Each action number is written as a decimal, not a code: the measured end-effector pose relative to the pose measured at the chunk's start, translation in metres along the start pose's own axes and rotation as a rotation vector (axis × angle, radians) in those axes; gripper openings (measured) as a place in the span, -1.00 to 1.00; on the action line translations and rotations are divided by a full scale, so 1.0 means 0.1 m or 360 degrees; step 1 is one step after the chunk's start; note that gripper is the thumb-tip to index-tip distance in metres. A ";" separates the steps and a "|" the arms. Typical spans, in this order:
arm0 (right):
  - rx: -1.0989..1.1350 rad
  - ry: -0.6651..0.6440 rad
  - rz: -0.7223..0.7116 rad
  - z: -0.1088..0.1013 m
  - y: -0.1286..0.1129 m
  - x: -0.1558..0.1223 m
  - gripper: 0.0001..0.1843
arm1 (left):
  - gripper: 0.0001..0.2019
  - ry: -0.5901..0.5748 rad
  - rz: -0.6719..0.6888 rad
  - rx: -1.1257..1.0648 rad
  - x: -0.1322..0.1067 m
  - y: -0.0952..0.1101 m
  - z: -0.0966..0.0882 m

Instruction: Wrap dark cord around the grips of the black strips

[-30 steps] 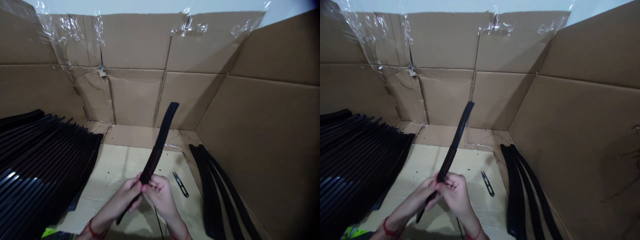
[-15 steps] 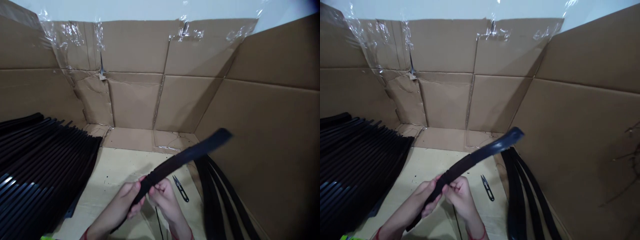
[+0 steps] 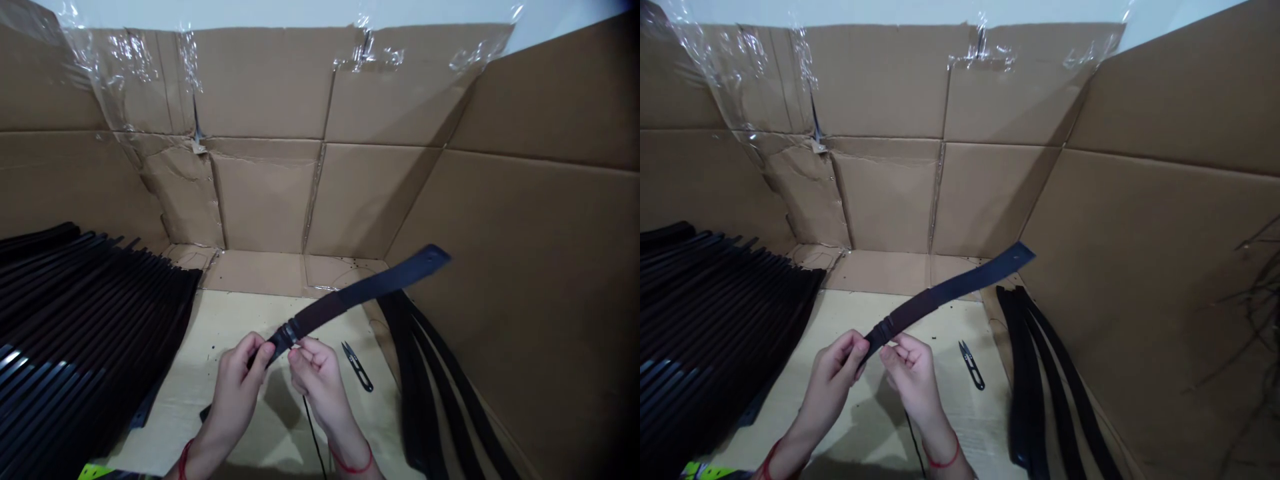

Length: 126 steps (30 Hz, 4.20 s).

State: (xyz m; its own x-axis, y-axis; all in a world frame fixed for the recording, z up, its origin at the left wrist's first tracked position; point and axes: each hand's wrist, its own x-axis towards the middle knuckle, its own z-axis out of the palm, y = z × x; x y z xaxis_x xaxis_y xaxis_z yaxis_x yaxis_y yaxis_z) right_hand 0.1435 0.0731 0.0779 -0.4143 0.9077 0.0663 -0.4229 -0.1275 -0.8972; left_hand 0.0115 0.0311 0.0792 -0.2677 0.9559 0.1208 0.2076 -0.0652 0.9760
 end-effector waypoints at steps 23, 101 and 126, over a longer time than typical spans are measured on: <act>-0.0433 0.0021 -0.0112 0.08 -0.06 0.03 -0.58 | -0.42 -0.0879 -0.0369 -0.0402 0.04 -0.13 -0.04; -0.0366 0.0398 -0.0276 0.06 0.05 0.11 -0.54 | -0.54 -0.0475 -0.0158 -0.0139 0.02 -0.28 -0.08; -0.0363 -0.0077 -0.0207 -0.01 0.00 0.07 -0.57 | -0.35 -0.0867 -0.0545 -0.0432 -0.05 -0.29 -0.06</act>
State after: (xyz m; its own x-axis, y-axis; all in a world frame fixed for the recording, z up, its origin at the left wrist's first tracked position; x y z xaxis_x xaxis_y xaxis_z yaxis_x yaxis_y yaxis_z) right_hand 0.1409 0.0800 0.0780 -0.4088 0.8897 0.2033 -0.2849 0.0872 -0.9546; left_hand 0.0011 0.0264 0.0514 0.2489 0.9383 -0.2402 -0.0658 0.2638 0.9623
